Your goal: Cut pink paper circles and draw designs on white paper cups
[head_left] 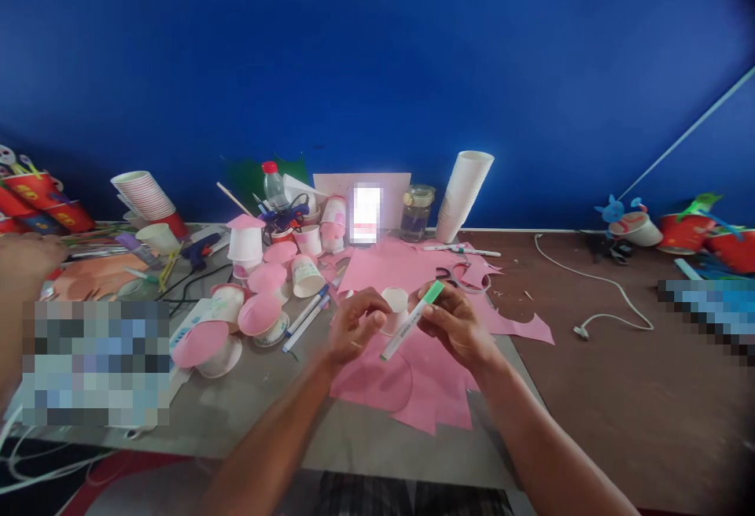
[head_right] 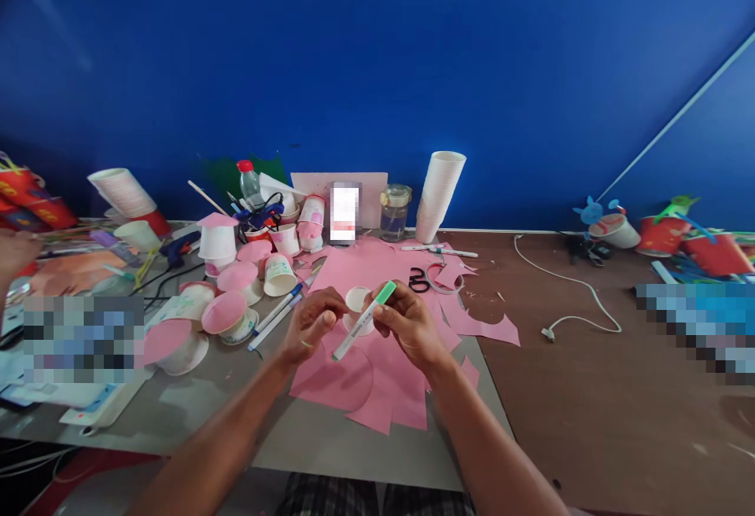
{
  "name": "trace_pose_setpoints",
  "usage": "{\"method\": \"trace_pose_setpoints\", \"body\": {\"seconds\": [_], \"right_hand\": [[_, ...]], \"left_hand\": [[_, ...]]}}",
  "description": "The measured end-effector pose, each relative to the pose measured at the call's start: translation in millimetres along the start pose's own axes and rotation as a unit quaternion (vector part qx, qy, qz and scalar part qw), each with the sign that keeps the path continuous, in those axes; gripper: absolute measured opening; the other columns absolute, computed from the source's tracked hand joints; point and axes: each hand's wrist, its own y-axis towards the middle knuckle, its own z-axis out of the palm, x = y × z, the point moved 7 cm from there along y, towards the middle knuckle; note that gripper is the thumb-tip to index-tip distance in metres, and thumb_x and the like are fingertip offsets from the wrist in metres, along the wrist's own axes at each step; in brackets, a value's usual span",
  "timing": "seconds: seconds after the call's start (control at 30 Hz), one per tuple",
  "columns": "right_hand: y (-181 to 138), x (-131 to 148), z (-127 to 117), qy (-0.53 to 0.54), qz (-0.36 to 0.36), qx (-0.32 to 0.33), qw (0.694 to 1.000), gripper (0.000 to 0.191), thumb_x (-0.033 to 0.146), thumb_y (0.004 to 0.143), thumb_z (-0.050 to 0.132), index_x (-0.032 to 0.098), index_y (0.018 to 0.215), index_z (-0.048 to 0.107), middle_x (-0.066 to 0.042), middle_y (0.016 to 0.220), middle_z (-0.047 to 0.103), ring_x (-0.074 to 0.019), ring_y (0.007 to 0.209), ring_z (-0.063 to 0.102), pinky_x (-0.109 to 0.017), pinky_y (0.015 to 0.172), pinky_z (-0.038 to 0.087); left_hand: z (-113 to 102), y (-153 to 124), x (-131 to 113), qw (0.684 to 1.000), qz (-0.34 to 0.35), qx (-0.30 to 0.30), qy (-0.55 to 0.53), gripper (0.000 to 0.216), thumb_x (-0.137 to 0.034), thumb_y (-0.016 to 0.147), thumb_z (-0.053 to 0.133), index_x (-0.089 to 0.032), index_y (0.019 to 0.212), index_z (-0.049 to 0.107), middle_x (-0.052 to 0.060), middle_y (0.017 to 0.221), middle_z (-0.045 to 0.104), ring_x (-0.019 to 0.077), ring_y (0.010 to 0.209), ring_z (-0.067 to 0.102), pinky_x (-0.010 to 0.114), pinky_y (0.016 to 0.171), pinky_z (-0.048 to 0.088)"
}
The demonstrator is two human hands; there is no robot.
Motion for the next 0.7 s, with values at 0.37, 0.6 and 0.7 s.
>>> {"method": "trace_pose_setpoints", "body": {"seconds": [0.37,0.6,0.7], "right_hand": [[-3,2,1,-0.113,-0.072,-0.003,0.991,0.017,0.036,0.077,0.072,0.022,0.083,0.066,0.0,0.077,0.054,-0.0116,0.063,0.045,-0.024,0.055,0.039],[-7,4,14,-0.134,-0.049,0.038,0.989,0.02,0.039,0.077,0.072,0.021,0.072,0.065,0.001,0.065,0.051,-0.012,0.057,0.045,-0.026,0.055,0.04],[-10,7,17,-0.127,-0.063,0.033,0.989,0.02,0.037,0.08,0.069,0.021,0.071,0.064,0.001,0.066,0.052,-0.0122,0.057,0.049,-0.026,0.054,0.041]], "left_hand": [[23,-3,4,0.976,-0.133,0.129,0.111,0.01,-0.026,0.077,0.06,-0.016,0.079,0.06,-0.005,0.061,0.043,0.0086,0.056,0.036,0.022,0.052,0.028],[37,-11,4,0.959,-0.194,0.183,-0.097,0.031,-0.045,0.079,0.063,-0.015,0.078,0.056,-0.005,0.062,0.041,0.0076,0.056,0.035,0.021,0.051,0.027],[44,-14,4,0.933,-0.226,0.218,-0.177,0.038,-0.052,0.079,0.062,-0.015,0.079,0.054,-0.003,0.063,0.048,0.007,0.054,0.038,0.021,0.05,0.029]]}}
